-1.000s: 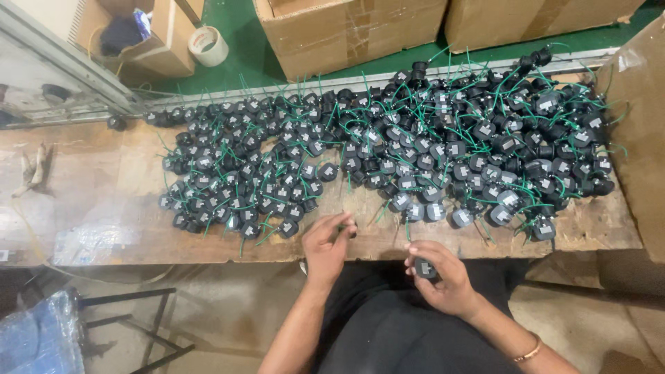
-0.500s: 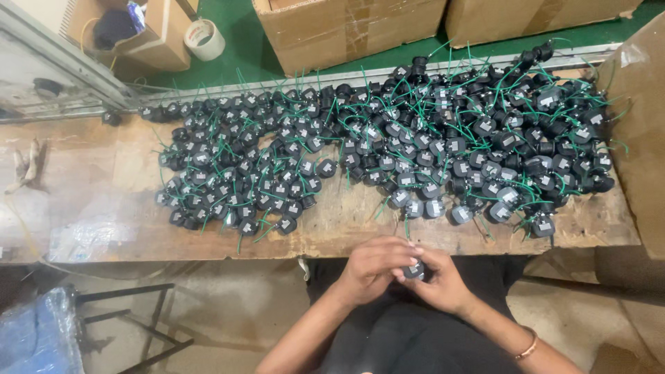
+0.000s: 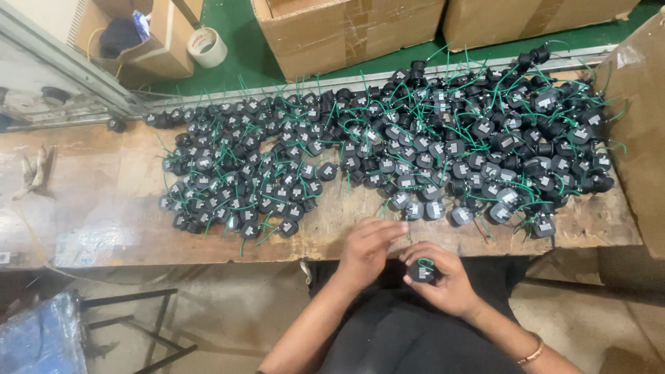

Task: The person sits at a workbench covered with black power plugs with green wires, picks up plugs one at a time, turns them in their hands, and places them back on the bench in a spread arrangement. A second person's arm occasionally works at the left side of the bench.

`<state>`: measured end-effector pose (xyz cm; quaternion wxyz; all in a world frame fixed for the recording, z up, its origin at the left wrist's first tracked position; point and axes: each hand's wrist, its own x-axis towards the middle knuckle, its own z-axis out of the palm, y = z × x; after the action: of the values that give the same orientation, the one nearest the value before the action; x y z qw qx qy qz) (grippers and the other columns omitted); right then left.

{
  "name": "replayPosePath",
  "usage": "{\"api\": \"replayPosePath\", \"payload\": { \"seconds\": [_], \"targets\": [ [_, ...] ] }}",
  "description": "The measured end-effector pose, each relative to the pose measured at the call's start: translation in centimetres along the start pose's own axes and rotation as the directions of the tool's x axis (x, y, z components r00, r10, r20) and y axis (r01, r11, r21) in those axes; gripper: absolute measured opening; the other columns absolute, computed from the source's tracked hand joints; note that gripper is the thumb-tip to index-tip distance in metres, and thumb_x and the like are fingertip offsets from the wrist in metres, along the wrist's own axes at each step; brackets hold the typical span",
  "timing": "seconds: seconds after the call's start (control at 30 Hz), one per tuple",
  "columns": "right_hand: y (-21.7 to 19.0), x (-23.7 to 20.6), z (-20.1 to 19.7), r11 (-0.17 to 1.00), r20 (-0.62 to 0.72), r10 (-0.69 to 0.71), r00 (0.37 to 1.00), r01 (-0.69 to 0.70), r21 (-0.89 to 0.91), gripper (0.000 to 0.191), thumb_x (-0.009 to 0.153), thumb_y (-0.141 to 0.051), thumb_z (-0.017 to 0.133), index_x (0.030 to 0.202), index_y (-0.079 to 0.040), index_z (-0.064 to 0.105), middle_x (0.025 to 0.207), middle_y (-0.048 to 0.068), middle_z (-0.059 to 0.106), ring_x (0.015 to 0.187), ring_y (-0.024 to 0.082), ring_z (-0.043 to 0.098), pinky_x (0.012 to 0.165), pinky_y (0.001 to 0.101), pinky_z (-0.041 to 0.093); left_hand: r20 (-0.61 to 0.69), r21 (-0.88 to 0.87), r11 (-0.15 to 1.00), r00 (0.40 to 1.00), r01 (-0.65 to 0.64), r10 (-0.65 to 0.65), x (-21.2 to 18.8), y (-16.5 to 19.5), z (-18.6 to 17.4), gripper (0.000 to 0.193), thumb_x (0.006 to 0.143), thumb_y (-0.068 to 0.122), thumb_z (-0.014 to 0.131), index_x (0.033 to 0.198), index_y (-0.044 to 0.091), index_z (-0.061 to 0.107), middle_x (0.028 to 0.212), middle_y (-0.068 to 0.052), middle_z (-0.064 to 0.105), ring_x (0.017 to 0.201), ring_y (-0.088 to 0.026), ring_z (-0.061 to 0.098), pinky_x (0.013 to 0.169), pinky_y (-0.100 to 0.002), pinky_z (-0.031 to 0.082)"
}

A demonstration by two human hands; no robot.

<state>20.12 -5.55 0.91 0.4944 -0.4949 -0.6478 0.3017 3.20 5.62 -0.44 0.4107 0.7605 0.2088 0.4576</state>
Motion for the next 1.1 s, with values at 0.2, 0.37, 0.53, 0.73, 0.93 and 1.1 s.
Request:
{"api": "replayPosePath", "payload": {
  "seconds": [0.2, 0.37, 0.53, 0.73, 0.93, 1.1],
  "targets": [
    [0.5, -0.8, 0.0, 0.963, 0.222, 0.207, 0.953, -0.238, 0.124, 0.047, 0.083, 0.002, 0.071, 0.129, -0.003, 0.061, 0.101, 0.007, 0.075, 0.091, 0.017, 0.074, 0.084, 0.0302, 0.058, 0.022, 0.436, 0.9, 1.0, -0.006, -0.005, 1.9, 0.9, 1.0, 0.038, 0.073, -0.001, 0.071, 0.109, 0.012, 0.076, 0.113, -0.006, 0.072, 0.103, -0.029, 0.067, 0.081, -0.038, 0.055],
    [2.6, -1.1, -0.4, 0.943, 0.128, 0.286, 0.95, -0.303, 0.14, 0.03, 0.091, -0.002, 0.071, 0.122, -0.004, 0.073, 0.117, 0.011, 0.073, 0.095, 0.022, 0.073, 0.077, 0.0326, 0.062, -0.233, -0.012, 0.995, 0.968, 0.098, -0.098, 0.1, -0.4, 0.9, 0.039, 0.086, -0.013, 0.065, 0.118, 0.008, 0.073, 0.106, -0.006, 0.074, 0.098, -0.026, 0.074, 0.088, -0.035, 0.059],
    [4.6, -1.7, 0.3, 0.968, 0.112, 0.229, 0.967, -0.239, 0.082, 0.058, 0.081, -0.018, 0.082, 0.133, -0.002, 0.061, 0.129, 0.014, 0.06, 0.119, 0.027, 0.058, 0.103, 0.0378, 0.045, -0.075, -0.7, 0.672, 0.91, 0.244, -0.409, -2.0, 0.6, 1.8, 0.025, 0.091, -0.01, 0.068, 0.112, 0.004, 0.068, 0.103, -0.011, 0.077, 0.095, -0.026, 0.074, 0.086, -0.037, 0.061],
    [4.7, -2.2, 0.2, 0.988, 0.086, 0.147, 0.985, -0.15, 0.038, 0.048, 0.085, -0.02, 0.081, 0.125, 0.0, 0.064, 0.13, 0.016, 0.057, 0.122, 0.029, 0.054, 0.102, 0.0405, 0.042, -0.128, -0.071, 0.976, 0.972, -0.208, 0.198, -0.5, 1.6, 0.5, 0.021, 0.09, -0.007, 0.073, 0.106, 0.005, 0.066, 0.113, -0.009, 0.076, 0.106, -0.029, 0.077, 0.097, -0.04, 0.061],
    [2.4, -0.8, -0.5, 0.986, 0.077, 0.158, 0.984, -0.162, 0.035, 0.037, 0.082, -0.022, 0.083, 0.109, -0.002, 0.069, 0.104, 0.009, 0.063, 0.098, 0.024, 0.063, 0.085, 0.0361, 0.051, 0.079, -0.173, 0.985, 0.997, 0.01, 0.004, -0.9, 1.8, 0.1, 0.024, 0.077, 0.005, 0.084, 0.088, 0.008, 0.063, 0.105, -0.011, 0.075, 0.101, -0.028, 0.072, 0.091, -0.036, 0.057],
    [1.1, 0.2, -0.5, 1.0, 0.13, 0.015, 0.991, -0.013, -0.016, 0.045, 0.072, -0.023, 0.089, 0.106, -0.002, 0.068, 0.103, 0.008, 0.063, 0.097, 0.024, 0.064, 0.085, 0.0339, 0.051, 0.001, -0.316, 0.924, 0.974, 0.215, -0.227, 0.0, 2.4, 0.5, 0.027, 0.077, 0.008, 0.088, 0.083, 0.005, 0.061, 0.09, -0.008, 0.071, 0.087, -0.023, 0.069, 0.082, -0.035, 0.055]
  ]
}}
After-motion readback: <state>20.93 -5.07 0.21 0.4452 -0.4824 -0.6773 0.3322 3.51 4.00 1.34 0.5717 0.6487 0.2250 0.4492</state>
